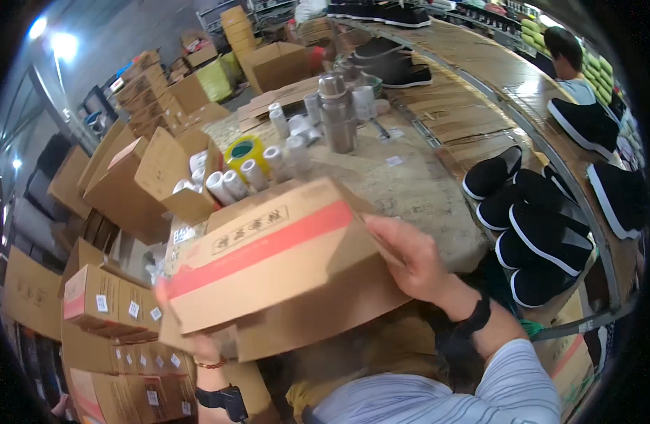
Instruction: Packing shoes into cardboard boxes and stacking them for shipping.
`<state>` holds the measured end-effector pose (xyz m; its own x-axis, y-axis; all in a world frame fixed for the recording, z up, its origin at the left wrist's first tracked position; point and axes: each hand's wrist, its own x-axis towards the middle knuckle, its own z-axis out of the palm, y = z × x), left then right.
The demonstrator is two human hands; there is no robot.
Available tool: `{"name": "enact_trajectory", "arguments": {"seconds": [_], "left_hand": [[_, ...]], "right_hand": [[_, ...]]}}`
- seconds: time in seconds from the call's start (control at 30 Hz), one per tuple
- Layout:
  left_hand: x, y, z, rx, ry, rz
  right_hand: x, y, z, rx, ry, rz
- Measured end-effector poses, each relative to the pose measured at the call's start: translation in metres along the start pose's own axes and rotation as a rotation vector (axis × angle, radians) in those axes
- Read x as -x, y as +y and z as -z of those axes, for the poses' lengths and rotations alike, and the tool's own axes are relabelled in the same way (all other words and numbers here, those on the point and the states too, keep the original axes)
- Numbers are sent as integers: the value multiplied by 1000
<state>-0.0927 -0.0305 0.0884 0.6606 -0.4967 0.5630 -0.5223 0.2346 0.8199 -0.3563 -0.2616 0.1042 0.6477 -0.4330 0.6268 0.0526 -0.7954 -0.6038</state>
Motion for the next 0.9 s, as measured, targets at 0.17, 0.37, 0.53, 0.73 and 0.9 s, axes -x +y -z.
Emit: {"name": "enact_trajectory", "arguments": {"seconds": [0.17,0.37,0.53,0.73,0.9], "left_hand": [[-58,-34,-2,151,-178,28],[-101,-54,-13,573,-479,457],[-88,-40,-40,-609,-295,94],[-88,-32,-44,-253,-325,191],[-88,-90,-21,47,-209,-159]], "right_hand": [[-63,-28,12,-72,247,-122],[-91,5,-60,-197,-51,82],[-105,36,-84,-175,90,-111],[-95,61,-31,348,472,451],[-80,97,-51,-287,65,-294]]}}
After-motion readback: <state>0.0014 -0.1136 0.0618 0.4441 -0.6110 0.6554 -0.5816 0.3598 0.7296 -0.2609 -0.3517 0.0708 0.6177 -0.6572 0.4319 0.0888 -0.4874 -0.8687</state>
